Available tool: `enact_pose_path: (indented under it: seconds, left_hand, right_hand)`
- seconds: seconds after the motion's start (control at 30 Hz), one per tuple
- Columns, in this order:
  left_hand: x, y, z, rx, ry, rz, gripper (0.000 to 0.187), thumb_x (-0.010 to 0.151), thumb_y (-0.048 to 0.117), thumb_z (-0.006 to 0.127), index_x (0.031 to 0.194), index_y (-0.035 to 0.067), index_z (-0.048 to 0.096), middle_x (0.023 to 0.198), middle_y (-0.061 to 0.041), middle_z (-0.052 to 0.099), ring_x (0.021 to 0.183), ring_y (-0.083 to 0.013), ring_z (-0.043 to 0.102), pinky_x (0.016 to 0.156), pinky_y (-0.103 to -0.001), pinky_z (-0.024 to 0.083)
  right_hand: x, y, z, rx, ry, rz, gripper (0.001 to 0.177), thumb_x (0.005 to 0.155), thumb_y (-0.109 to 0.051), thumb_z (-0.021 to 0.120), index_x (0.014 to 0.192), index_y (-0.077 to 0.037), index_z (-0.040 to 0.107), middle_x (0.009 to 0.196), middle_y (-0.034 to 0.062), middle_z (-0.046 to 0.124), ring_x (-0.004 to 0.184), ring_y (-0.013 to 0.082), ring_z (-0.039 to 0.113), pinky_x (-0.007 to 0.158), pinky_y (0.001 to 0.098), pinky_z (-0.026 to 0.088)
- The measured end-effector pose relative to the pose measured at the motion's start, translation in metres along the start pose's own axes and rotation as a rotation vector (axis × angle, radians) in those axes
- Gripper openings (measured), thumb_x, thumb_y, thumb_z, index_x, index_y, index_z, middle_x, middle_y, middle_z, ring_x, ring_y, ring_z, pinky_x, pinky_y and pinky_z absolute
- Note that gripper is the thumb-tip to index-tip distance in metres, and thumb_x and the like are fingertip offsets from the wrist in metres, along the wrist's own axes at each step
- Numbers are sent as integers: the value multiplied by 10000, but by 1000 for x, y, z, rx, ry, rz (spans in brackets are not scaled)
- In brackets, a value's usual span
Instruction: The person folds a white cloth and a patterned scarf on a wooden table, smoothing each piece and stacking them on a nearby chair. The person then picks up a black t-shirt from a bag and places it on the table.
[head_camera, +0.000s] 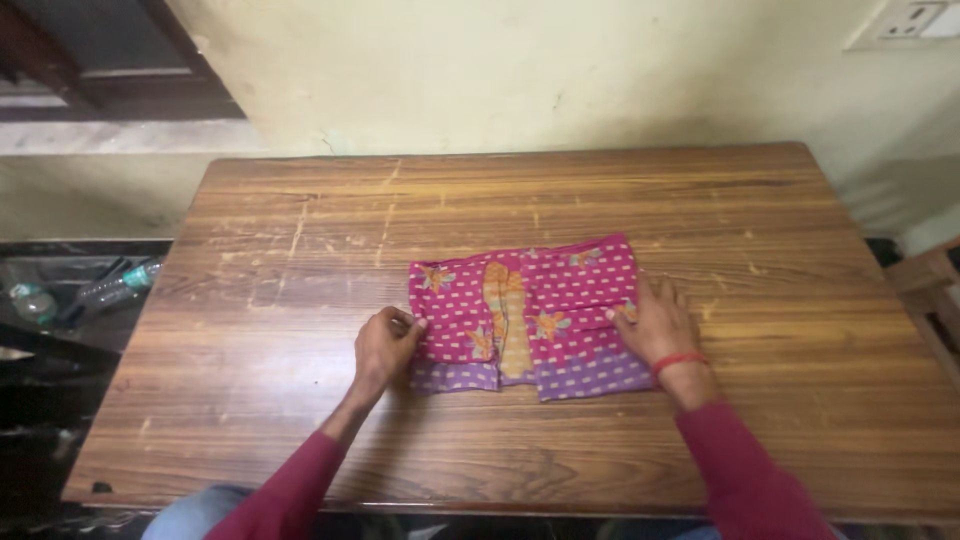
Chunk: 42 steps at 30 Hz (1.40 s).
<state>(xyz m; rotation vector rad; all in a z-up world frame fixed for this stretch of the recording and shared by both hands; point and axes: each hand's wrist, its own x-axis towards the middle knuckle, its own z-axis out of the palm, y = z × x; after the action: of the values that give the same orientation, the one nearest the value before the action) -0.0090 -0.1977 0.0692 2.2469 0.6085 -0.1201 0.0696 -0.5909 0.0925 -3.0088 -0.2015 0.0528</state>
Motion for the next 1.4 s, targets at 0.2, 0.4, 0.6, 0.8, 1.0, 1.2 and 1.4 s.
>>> enact_pose_path:
  seconds: [0.2,0.4,0.6,0.8,1.0,1.2,1.4]
  left_hand:
    - [26,-16,12,-25,144,140,245,920,256,785,975,40,683,915,-123,776,840,-234,750,789,-363,577]
    - [58,-32,24,-391,-12,327,351,993,106,617,1297,62,447,1019,-158,760,889,-170,730,700,-295,591]
    - [54,-8,0,-442,-89,479,467,1024,20,577,1472,143,619,1374,-99,674,957,-159,723,785,-290,598]
    - [7,75,-37,-103,-99,292,560,954,96,663,1484,186,506,1293,-121,681,819,-194,752,734,-374,656]
    - [-29,150,-26,34,-206,267,582,932,59,609,1488,166,474,1183,-144,734,758,-257,763,683,-394,637]
    - [-36,195,33,241,-179,609,488,904,-115,528,1359,50,592,1169,-161,724,832,-247,741,670,-363,652]
    - [-31,194,126,380,-114,915,833,746,-77,648,1529,7,375,1243,-264,653,898,-425,711,738,-502,597]
  right_hand:
    - [2,-1,0,148,-215,130,962,853,-593,724,1582,-102,334,1500,225,470,1408,377,455,1158,496,417]
    - [3,-3,-6,194,-169,96,964,844,-573,760,1582,-114,342,1447,223,518,1387,398,470,1156,504,410]
    - [5,0,2,292,-223,155,920,822,-520,792,1565,-157,388,1412,236,520,1306,400,553,1108,486,479]
    - [2,-12,-5,444,-339,235,957,820,-493,784,1609,-223,313,1431,194,463,1208,349,634,1040,458,571]
    - [-1,-19,-18,535,-383,280,853,923,-382,721,1629,-208,275,1458,175,440,1099,322,721,877,373,632]
    - [5,-18,-13,1040,-429,277,714,1023,-226,467,1651,-286,132,1481,177,568,1142,336,693,721,430,690]
    - [27,-1,36,1274,-432,335,681,1015,-202,428,1622,-323,144,1533,141,457,1316,407,566,821,541,621]
